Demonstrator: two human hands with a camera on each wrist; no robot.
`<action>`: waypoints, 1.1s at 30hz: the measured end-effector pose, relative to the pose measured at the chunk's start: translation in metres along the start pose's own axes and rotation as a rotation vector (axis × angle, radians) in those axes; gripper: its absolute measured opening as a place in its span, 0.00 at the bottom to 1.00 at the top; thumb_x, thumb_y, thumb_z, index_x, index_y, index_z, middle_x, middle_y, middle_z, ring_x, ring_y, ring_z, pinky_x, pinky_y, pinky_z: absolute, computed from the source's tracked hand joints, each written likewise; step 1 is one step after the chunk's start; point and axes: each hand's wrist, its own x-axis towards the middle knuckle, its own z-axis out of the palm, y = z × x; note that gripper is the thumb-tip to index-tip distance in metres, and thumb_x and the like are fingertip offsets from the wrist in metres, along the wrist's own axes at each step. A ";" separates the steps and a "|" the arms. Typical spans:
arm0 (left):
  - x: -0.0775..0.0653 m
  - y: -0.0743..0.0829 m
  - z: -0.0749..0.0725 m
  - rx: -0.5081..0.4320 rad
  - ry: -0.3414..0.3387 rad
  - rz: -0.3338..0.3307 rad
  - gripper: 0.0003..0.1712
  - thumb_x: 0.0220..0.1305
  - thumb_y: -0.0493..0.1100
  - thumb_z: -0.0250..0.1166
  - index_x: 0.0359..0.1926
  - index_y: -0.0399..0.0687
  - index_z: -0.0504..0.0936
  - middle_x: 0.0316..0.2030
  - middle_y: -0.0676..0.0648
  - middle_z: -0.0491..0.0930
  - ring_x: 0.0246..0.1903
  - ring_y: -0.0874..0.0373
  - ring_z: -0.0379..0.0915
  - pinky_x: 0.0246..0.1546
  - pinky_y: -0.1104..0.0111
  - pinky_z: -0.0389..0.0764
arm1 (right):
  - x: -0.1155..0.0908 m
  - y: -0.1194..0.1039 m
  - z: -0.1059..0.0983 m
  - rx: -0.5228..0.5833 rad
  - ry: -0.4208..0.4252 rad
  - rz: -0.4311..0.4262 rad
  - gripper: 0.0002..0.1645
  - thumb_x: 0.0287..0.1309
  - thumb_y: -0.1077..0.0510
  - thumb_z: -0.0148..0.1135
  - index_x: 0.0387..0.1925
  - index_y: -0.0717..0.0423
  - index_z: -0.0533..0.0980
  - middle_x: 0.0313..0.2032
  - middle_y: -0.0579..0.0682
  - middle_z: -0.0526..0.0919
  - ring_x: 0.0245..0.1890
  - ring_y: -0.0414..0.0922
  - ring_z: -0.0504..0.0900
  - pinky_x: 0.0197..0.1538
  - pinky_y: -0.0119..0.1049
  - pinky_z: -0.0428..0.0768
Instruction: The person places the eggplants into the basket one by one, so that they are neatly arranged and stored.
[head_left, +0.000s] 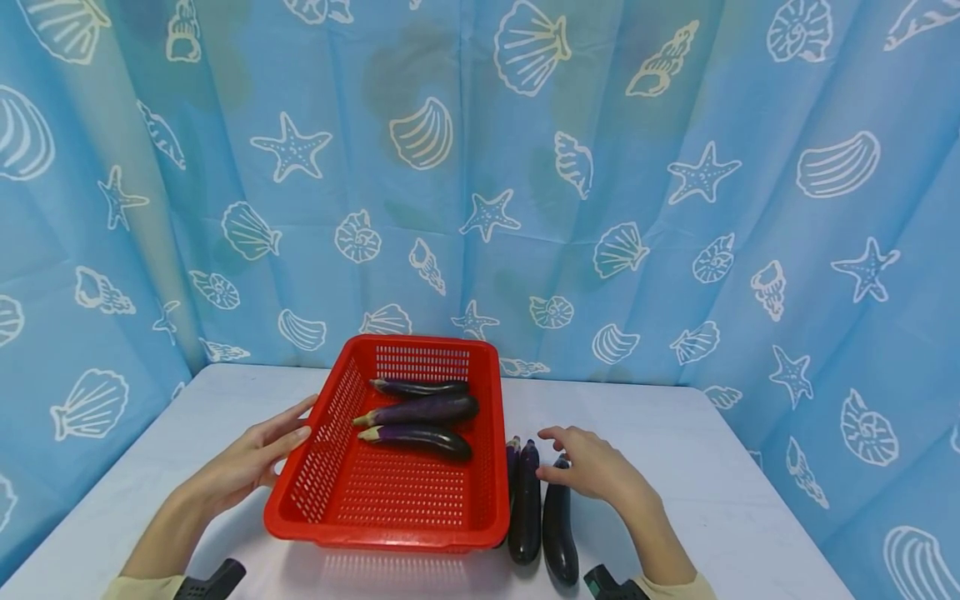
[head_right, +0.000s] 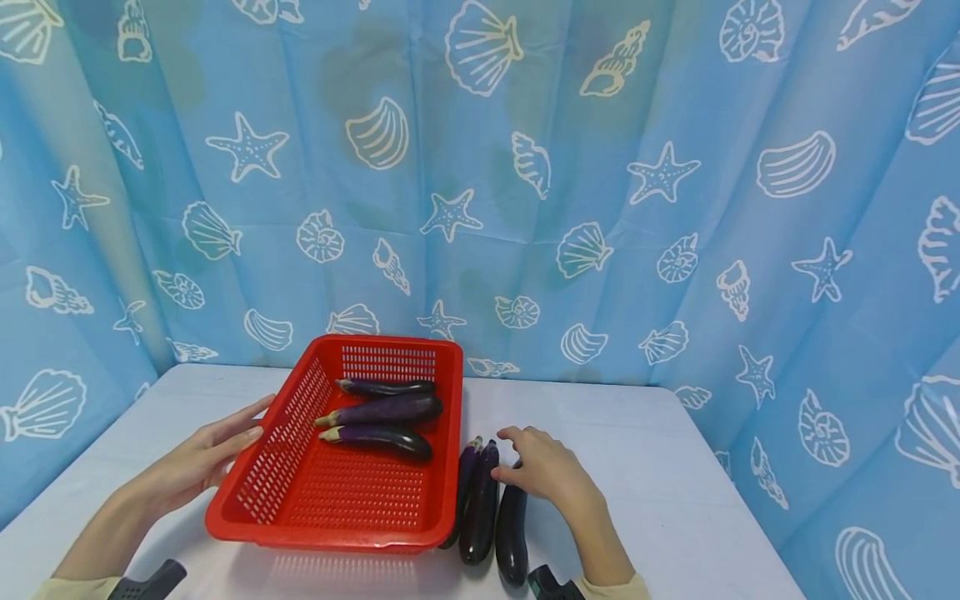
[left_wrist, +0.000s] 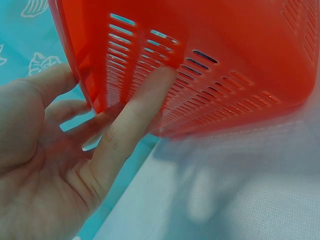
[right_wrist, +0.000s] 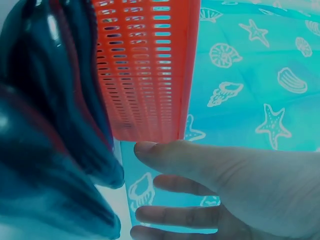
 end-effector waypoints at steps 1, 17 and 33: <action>0.000 0.000 0.000 -0.001 0.001 -0.002 0.34 0.67 0.51 0.49 0.69 0.71 0.45 0.67 0.41 0.55 0.53 0.50 0.72 0.40 0.46 0.77 | -0.001 0.001 0.001 -0.006 -0.006 0.010 0.33 0.45 0.45 0.67 0.55 0.46 0.71 0.46 0.52 0.80 0.42 0.45 0.77 0.41 0.45 0.80; 0.001 0.000 0.000 0.001 0.012 -0.004 0.34 0.66 0.51 0.50 0.69 0.71 0.46 0.67 0.41 0.55 0.53 0.50 0.72 0.40 0.46 0.78 | -0.007 0.010 0.001 -0.039 -0.120 0.149 0.41 0.44 0.42 0.66 0.55 0.62 0.70 0.44 0.57 0.81 0.40 0.50 0.79 0.42 0.52 0.79; 0.001 0.001 0.000 0.009 0.018 -0.003 0.34 0.66 0.51 0.50 0.69 0.71 0.46 0.67 0.41 0.55 0.53 0.50 0.72 0.39 0.46 0.78 | -0.011 0.007 0.001 -0.036 -0.196 0.247 0.46 0.39 0.37 0.68 0.52 0.65 0.71 0.42 0.59 0.80 0.31 0.48 0.78 0.35 0.48 0.80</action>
